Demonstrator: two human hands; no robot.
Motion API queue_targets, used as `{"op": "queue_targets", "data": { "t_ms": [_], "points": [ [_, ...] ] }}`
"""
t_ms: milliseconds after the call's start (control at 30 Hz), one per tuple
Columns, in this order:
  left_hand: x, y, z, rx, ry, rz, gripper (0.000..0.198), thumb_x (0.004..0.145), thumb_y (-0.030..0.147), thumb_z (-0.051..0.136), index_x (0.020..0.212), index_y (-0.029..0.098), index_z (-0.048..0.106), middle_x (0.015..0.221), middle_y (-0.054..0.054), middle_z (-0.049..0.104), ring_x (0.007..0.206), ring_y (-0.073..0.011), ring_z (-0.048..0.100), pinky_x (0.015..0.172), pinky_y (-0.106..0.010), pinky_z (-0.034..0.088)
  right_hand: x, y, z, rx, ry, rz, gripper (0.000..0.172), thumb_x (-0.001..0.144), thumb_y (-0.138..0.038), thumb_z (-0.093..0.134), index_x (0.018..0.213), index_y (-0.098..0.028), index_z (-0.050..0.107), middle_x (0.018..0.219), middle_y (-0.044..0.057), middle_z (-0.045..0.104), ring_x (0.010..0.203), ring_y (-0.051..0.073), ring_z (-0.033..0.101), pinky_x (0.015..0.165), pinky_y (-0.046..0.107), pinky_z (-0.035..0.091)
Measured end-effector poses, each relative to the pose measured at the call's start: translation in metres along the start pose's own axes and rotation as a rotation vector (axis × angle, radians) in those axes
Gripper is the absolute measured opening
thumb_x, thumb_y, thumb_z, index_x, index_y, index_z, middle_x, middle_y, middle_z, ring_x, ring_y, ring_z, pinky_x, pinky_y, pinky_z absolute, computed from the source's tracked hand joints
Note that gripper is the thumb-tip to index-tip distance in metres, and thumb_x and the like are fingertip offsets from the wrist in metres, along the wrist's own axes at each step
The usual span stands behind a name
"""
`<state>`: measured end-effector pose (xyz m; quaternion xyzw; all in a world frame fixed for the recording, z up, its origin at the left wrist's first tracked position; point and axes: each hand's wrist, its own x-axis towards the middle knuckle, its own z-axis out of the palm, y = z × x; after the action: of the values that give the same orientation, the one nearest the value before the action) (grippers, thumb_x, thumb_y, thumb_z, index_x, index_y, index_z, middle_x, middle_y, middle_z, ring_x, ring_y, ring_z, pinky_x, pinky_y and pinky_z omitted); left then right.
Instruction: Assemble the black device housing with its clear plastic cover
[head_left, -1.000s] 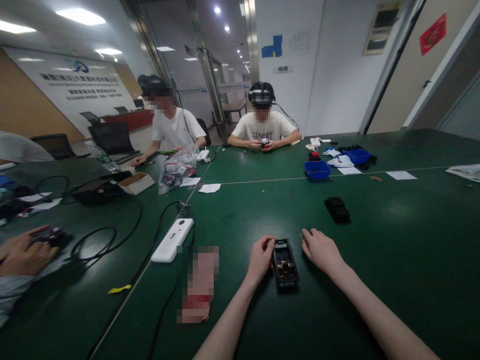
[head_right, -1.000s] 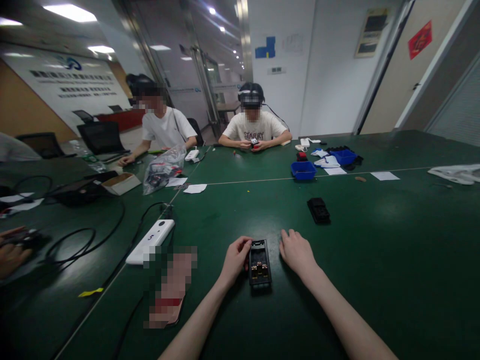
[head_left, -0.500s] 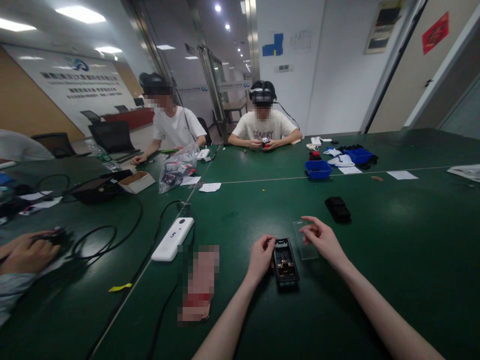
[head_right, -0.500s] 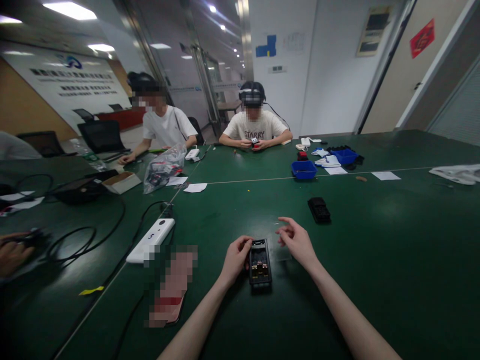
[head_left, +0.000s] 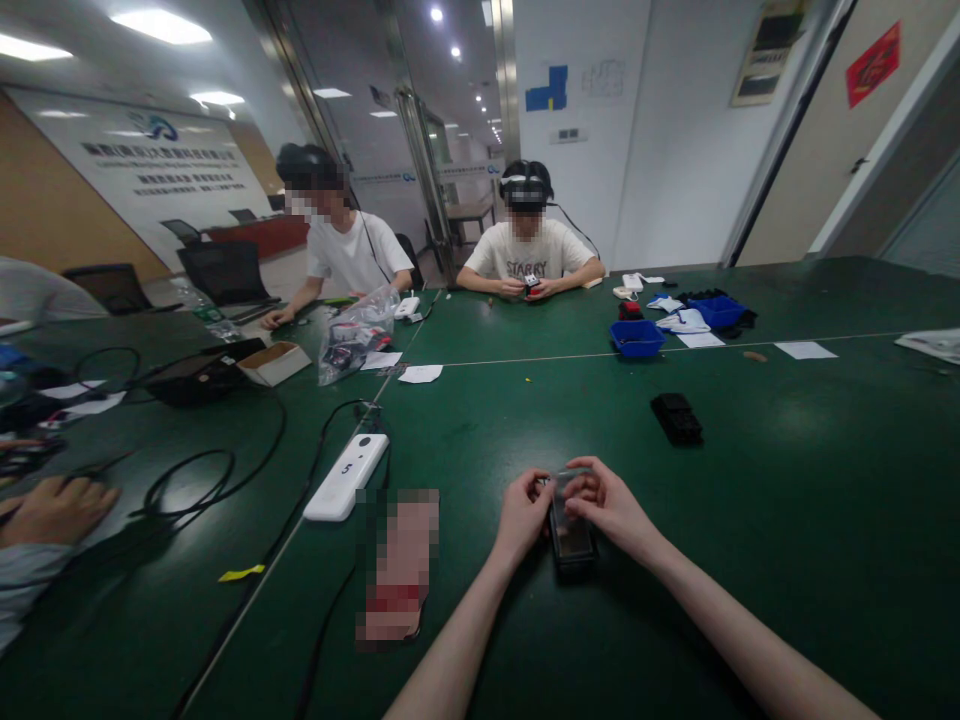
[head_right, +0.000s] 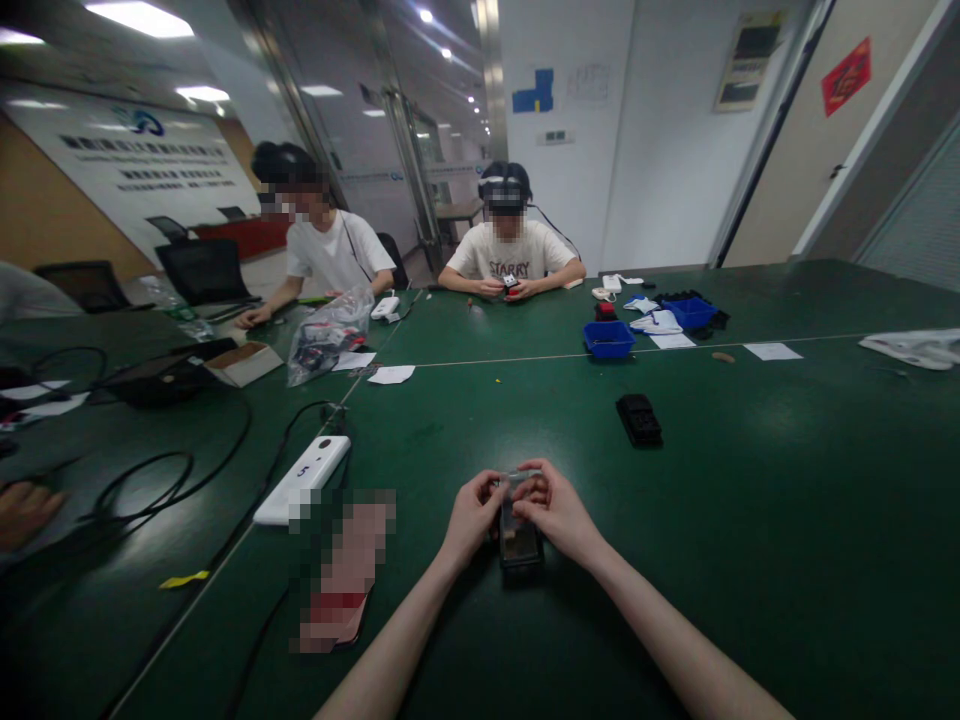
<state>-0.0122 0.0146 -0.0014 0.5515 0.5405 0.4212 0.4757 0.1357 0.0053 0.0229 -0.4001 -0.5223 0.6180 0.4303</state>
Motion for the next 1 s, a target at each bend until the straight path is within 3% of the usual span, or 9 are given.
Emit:
{"op": "queue_targets", "data": {
  "t_ms": [233,400,600,833,1000],
  "points": [
    [-0.001,0.001,-0.001,0.001,-0.002,-0.002,0.028,0.075,0.041,0.054,0.081,0.014,0.059,0.051,0.004,0.052,0.036,-0.0075,0.044,0.034,-0.017,0.032,-0.001,-0.001,-0.002,-0.116,-0.014,-0.018,0.039,0.067,-0.015,0.060,0.102,-0.022,0.044,0.076,-0.003,0.058,0.065,0.011,0.060,0.064,0.026,0.048],
    [0.000,-0.001,-0.001,0.009,0.002,0.002,0.028,0.076,0.040,0.054,0.082,0.014,0.058,0.050,0.005,0.050,0.035,-0.0070,0.043,0.035,-0.017,0.033,-0.003,-0.006,-0.005,-0.361,0.007,-0.066,0.035,0.070,-0.017,0.058,0.103,-0.020,0.047,0.078,-0.001,0.060,0.068,0.012,0.056,0.062,0.027,0.044],
    [0.001,-0.001,-0.001,-0.034,-0.015,-0.011,0.032,0.078,0.045,0.049,0.080,0.014,0.056,0.056,0.004,0.050,0.034,-0.0062,0.043,0.032,-0.017,0.033,0.000,0.000,-0.012,-0.631,0.064,-0.164,0.033,0.068,-0.017,0.062,0.099,-0.020,0.054,0.098,0.005,0.059,0.092,0.020,0.054,0.081,0.035,0.042],
    [0.000,-0.001,-0.001,-0.088,-0.021,-0.038,0.035,0.079,0.049,0.046,0.082,0.015,0.055,0.049,0.007,0.045,0.031,-0.0067,0.040,0.031,-0.018,0.031,0.003,0.008,-0.016,-0.636,0.053,-0.170,0.034,0.067,-0.017,0.063,0.101,-0.023,0.057,0.104,0.005,0.053,0.102,0.021,0.049,0.087,0.038,0.041],
    [0.001,-0.003,-0.001,-0.020,-0.006,-0.003,0.030,0.073,0.043,0.056,0.083,0.014,0.057,0.052,0.005,0.048,0.037,-0.0067,0.042,0.036,-0.018,0.033,0.003,0.008,-0.017,-0.564,0.037,-0.150,0.039,0.067,-0.017,0.062,0.106,-0.020,0.056,0.108,0.007,0.053,0.101,0.019,0.053,0.086,0.035,0.044]
  ]
}}
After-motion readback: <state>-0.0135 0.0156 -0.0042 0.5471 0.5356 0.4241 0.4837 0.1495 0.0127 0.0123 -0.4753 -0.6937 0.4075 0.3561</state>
